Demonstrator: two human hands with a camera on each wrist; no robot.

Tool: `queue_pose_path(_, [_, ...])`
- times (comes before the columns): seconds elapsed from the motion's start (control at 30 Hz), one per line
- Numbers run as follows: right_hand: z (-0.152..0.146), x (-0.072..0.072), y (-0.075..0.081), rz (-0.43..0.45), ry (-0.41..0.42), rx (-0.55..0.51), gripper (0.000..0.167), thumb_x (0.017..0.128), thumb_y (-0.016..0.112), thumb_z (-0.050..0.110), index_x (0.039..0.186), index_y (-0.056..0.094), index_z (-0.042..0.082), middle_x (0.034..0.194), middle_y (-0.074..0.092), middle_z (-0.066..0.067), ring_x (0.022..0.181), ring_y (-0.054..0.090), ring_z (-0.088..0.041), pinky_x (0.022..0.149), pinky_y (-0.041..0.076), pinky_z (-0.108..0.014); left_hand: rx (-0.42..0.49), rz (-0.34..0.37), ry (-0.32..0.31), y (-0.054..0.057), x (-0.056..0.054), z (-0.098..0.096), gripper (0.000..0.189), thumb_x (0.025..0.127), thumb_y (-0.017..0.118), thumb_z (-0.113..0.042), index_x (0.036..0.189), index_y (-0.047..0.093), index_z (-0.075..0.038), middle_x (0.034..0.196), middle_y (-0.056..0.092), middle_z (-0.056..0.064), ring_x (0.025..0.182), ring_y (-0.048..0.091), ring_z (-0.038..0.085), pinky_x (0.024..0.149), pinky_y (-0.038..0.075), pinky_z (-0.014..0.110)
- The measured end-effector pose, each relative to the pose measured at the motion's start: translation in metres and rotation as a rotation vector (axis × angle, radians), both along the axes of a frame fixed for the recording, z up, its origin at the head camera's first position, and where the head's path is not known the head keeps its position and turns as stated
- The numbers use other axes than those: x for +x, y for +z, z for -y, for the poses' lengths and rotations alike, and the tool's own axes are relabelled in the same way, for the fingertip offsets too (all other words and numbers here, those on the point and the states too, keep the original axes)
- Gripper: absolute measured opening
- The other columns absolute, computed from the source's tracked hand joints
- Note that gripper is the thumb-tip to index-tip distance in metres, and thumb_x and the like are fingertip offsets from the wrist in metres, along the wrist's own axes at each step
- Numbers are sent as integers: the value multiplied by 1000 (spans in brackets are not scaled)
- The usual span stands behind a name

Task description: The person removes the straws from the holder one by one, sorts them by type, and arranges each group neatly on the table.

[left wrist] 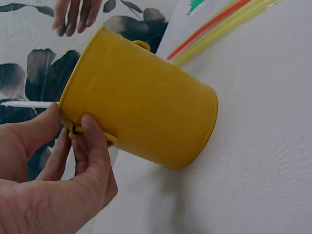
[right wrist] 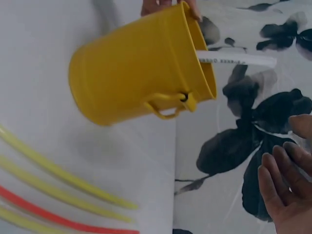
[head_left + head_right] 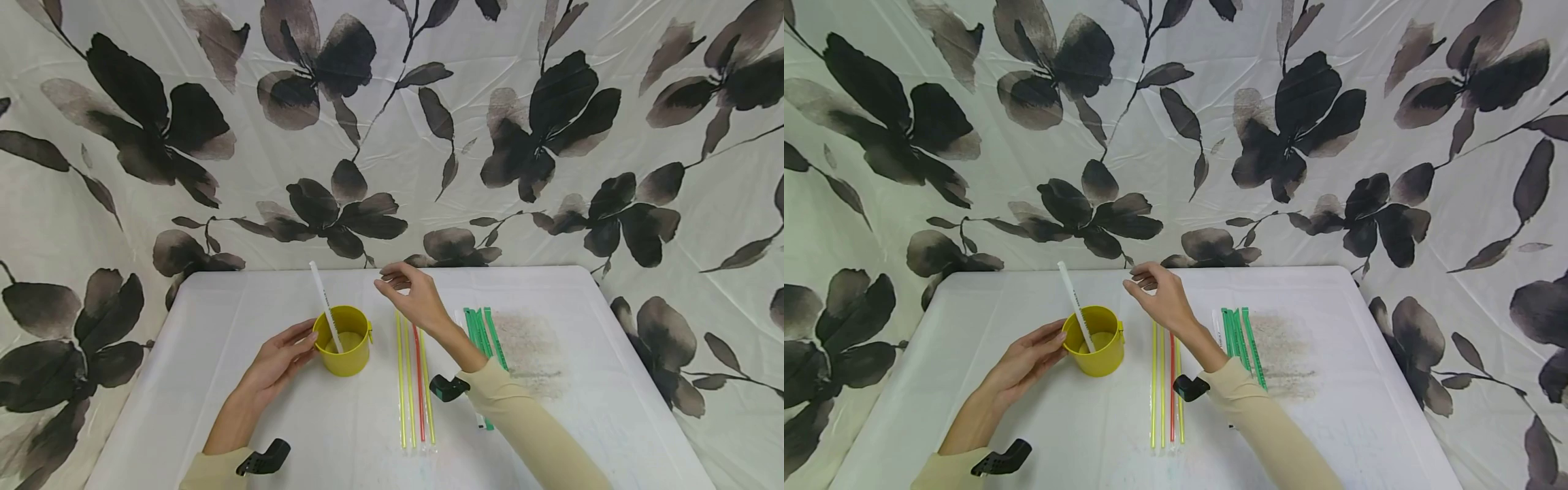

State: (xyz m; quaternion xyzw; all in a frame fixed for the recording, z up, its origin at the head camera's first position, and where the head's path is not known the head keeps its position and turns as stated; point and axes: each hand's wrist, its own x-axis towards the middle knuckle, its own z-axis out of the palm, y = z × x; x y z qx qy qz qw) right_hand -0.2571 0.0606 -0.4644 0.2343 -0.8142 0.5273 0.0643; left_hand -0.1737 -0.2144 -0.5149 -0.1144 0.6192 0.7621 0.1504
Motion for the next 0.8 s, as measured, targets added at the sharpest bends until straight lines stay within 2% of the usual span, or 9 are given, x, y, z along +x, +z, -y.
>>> queue_pose_path(0.3, [28,3,-8,-16,81,-12,31,98,72,15,122,66,-3,114,69,-16,97,70,-28,91,59,-35,-8,-1,2,0,-1,-1,61,101,67,-12,155,40,-1,155,40,17,127,59,19,110,46,35])
queue_pose_path(0.53, [51,5,-13,38,138,1,30,99,71,18,122,66,-2,117,69,-18,101,70,-26,94,58,-36,13,4,5,3,0,-2,60,103,63,-10,157,37,-1,159,36,20,125,60,15,110,47,32])
queue_pose_path(0.8, [71,7,-21,57,142,35,30,99,71,18,122,67,-1,119,69,-14,107,68,-26,95,57,-30,10,-1,1,2,1,-1,60,104,63,-11,157,36,-1,159,35,20,122,61,11,110,47,31])
